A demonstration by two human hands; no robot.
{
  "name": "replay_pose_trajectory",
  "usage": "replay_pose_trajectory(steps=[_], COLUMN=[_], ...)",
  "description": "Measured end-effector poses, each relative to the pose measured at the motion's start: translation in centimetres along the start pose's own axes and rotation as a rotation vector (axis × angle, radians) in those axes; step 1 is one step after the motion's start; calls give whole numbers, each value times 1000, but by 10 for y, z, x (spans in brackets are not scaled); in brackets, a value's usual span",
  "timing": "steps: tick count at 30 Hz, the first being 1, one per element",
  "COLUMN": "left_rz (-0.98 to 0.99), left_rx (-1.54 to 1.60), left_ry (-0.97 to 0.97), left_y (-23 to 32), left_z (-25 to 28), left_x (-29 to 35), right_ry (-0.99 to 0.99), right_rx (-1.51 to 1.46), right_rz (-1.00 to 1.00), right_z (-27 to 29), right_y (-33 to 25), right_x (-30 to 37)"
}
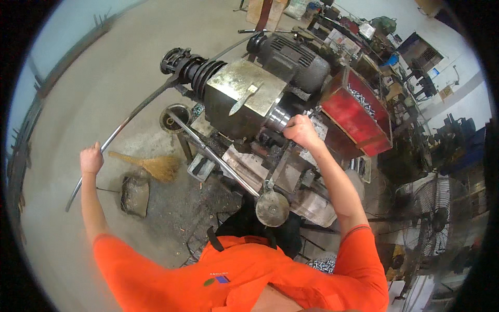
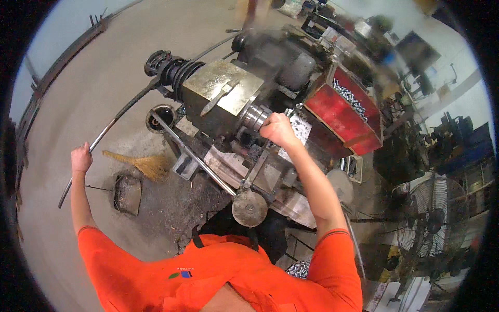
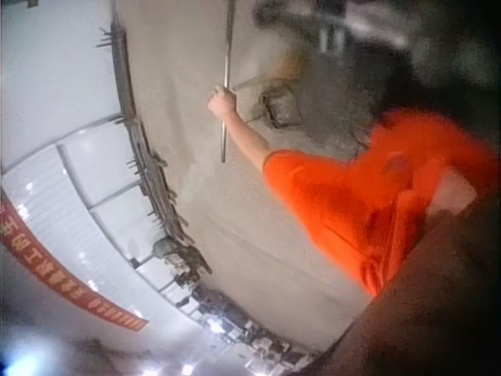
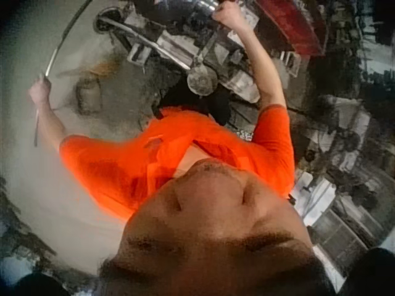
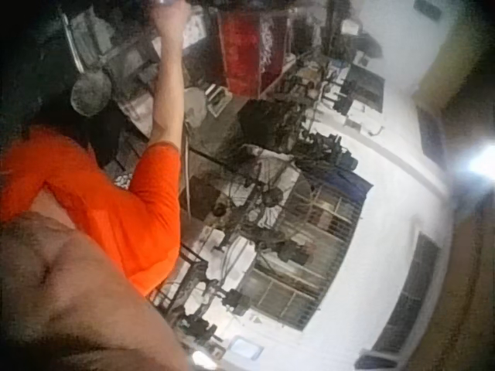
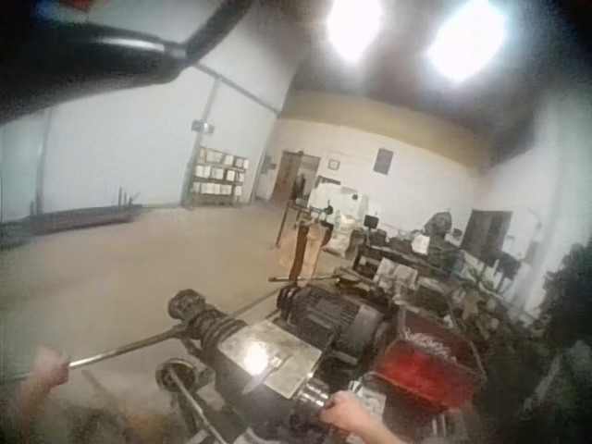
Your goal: The person operates a metal turning machine by inserting small metal rods into the chuck, activating the machine with a lever, and then removing the processed parts. The finished parts are collected in a red bin on the machine.
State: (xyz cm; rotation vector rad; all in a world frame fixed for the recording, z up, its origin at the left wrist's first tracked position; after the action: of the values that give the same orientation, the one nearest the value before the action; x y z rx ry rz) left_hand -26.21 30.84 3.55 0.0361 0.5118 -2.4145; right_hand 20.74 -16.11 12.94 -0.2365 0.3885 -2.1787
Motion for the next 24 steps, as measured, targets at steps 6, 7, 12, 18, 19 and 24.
replay_pose_trajectory(steps=[6,7,12,18,19,24], left_rz=[302,173,95,-455,-510,-507], left_rx=[405,474,1060,276,43,24], left_ry=[4,245,-215,-466,-575,-511], left_y=[42,75,217,335,321,329], left_z=[12,32,-60,-43,-78,-47], left_x=[-16,-24,-25,-11,-29,-45], right_ry=[131,226,438,400,370,339], right_rx=[87,72,14,-108,-154,117], right_rz=[212,243,244,-318,-404,-816], right_z=[5,9,34,29,27,-6], right_y=[1,5,45,114,124,213], right_x=[32,48,152,304,318,430])
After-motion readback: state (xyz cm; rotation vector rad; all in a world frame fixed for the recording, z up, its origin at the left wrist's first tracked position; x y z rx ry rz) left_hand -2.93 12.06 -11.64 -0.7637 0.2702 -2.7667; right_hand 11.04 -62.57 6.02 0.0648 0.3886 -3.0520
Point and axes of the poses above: each hand's wrist, its own x-axis away from the middle knuckle, its own z-axis out of the back of the hand, y = z × x, the point moved 1 cm from there along -x, towards the middle knuckle, and after that the axes turned 8 degrees about -y, right-handed, at the moved point
